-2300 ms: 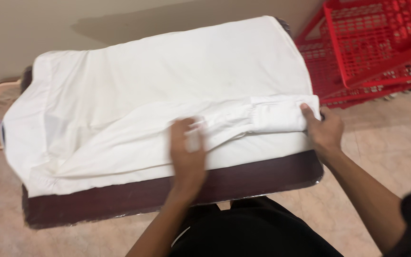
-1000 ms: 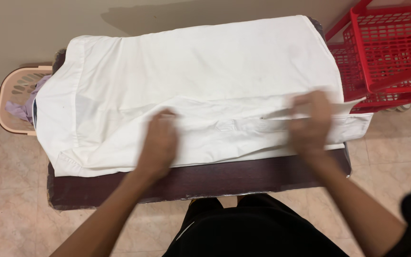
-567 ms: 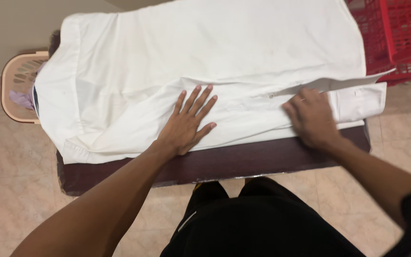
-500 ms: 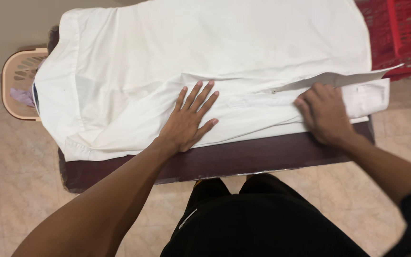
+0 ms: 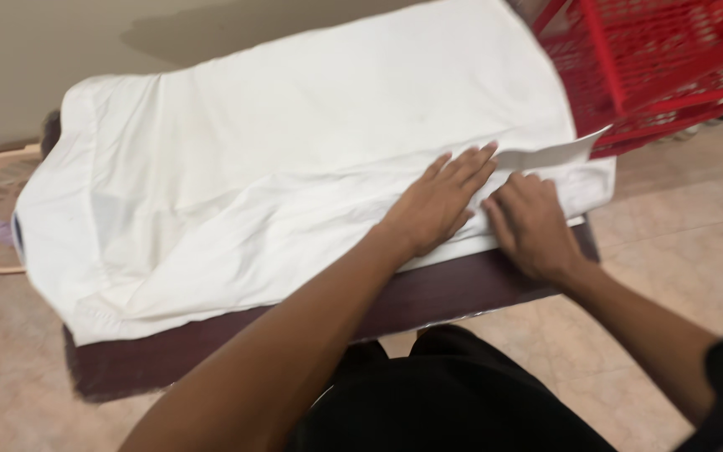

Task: The person folds a white long-sleeved shirt on a table, smoothing the fabric, aligning the sleeves, and folding it into a compact rectangle. The folded shirt is then placed on a stack of other folded clothes.

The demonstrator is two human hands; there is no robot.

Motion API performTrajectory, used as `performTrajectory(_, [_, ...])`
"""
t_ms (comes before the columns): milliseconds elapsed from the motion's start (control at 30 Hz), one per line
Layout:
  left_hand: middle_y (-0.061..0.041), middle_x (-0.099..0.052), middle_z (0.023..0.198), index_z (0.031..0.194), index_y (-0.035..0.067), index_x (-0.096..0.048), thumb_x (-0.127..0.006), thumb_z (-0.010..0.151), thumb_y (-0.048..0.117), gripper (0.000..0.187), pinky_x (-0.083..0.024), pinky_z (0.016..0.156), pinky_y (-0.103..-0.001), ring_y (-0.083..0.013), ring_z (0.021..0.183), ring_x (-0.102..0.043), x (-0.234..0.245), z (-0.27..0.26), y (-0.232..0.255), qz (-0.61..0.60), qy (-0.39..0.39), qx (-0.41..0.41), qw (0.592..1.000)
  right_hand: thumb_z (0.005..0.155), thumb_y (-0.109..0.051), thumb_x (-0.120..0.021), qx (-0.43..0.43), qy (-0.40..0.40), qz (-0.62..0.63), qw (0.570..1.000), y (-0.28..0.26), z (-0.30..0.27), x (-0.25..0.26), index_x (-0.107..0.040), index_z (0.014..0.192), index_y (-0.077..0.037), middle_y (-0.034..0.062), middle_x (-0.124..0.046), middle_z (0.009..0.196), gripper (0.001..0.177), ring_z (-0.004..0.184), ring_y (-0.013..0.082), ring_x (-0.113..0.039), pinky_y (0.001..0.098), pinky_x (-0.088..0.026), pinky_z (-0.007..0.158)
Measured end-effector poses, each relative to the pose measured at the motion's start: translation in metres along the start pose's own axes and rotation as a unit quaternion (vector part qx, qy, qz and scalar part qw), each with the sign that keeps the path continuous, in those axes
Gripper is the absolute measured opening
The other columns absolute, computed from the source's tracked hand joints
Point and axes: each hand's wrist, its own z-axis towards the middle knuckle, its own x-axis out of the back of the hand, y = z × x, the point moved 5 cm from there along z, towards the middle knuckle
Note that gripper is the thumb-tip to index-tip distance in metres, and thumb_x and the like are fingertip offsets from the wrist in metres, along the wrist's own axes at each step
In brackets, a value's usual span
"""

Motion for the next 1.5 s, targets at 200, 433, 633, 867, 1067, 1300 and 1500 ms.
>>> performTrajectory(200, [-0.011, -0.037, 0.158, 0.149, 0.003, -0.043, -0.070, 0.093, 0.018, 0.063, -0.035, 0.121, -0.043, -0.0302, 0.144, -0.039, 0.016, 0.004, 0.014, -0.053, 0.090, 0.130, 0.986, 0.096, -0.014, -0.070, -0.052, 0.054, 0.022, 0.997, -0.004, -0.017, 0.038, -0.062, 0.095, -0.004, 0.0108, -0.055, 0.088, 0.012, 0.085, 0.0283, -0.053, 0.0420, -0.038, 0.081])
performTrajectory(433, [-0.012, -0.044, 0.148, 0.145, 0.003, -0.049, -0.074, 0.086, 0.027, 0.069, -0.036, 0.112, -0.045, -0.0314, 0.134, -0.042, 0.020, 0.027, 0.021, -0.072, 0.074, 0.079, 0.991, 0.071, -0.029, -0.087, -0.113, 0.092, -0.093, 0.985, 0.035, -0.032, 0.078, -0.067, 0.120, 0.006, 0.0146, -0.056, 0.092, 0.063, 0.086, 0.0308, -0.055, 0.0436, -0.038, 0.077])
performTrajectory(633, [-0.011, -0.049, 0.140, 0.138, 0.003, -0.056, -0.075, 0.087, 0.041, 0.066, -0.041, 0.113, -0.042, -0.0285, 0.130, -0.048, 0.008, 0.043, 0.044, -0.052, 0.003, 0.084, 0.995, 0.096, -0.021, -0.078, -0.098, 0.074, -0.049, 0.991, 0.076, -0.035, 0.089, -0.071, 0.106, -0.007, 0.0060, -0.058, 0.095, 0.018, 0.093, 0.0261, -0.055, 0.0420, -0.037, 0.086])
performTrajectory(867, [-0.017, -0.058, 0.124, 0.133, 0.003, -0.059, -0.058, 0.099, 0.042, 0.053, -0.050, 0.096, -0.044, -0.0325, 0.112, -0.059, -0.021, 0.050, 0.032, -0.150, -0.040, 0.199, 0.968, 0.100, -0.014, -0.072, -0.087, 0.067, 0.006, 0.994, 0.090, -0.037, 0.080, -0.070, 0.106, -0.004, 0.0070, -0.056, 0.091, 0.011, 0.090, 0.0253, -0.054, 0.0409, -0.037, 0.085])
performTrajectory(1067, [-0.013, -0.066, 0.115, 0.117, 0.007, -0.066, -0.058, 0.095, 0.015, 0.025, -0.049, 0.093, -0.046, -0.0338, 0.107, -0.063, -0.046, 0.061, 0.011, -0.157, -0.020, 0.239, 0.958, 0.093, -0.012, -0.075, -0.092, 0.058, 0.000, 0.994, 0.098, -0.016, 0.060, -0.068, 0.107, -0.005, 0.0096, -0.057, 0.093, 0.017, 0.091, 0.0280, -0.054, 0.0431, -0.038, 0.084])
performTrajectory(1300, [-0.013, -0.063, 0.107, 0.109, 0.006, -0.064, -0.065, 0.085, -0.003, 0.025, -0.049, 0.088, -0.048, -0.0364, 0.102, -0.060, -0.044, 0.060, 0.020, -0.123, 0.111, 0.214, 0.963, 0.080, 0.002, -0.067, -0.039, 0.050, 0.012, 0.998, 0.070, 0.002, 0.023, -0.056, 0.092, -0.007, 0.0119, -0.056, 0.090, 0.019, 0.091, 0.0328, -0.055, 0.0452, -0.038, 0.083])
performTrajectory(1500, [-0.015, -0.056, 0.129, 0.127, 0.003, -0.058, -0.060, 0.092, 0.001, 0.035, -0.047, 0.103, -0.044, -0.0343, 0.121, -0.054, -0.036, 0.031, 0.017, -0.206, 0.054, 0.197, 0.957, 0.084, 0.009, -0.060, -0.060, 0.040, 0.112, 0.991, 0.044, 0.006, -0.011, -0.046, 0.091, -0.004, 0.0146, -0.052, 0.090, 0.021, 0.092, 0.0362, -0.051, 0.0471, -0.039, 0.085])
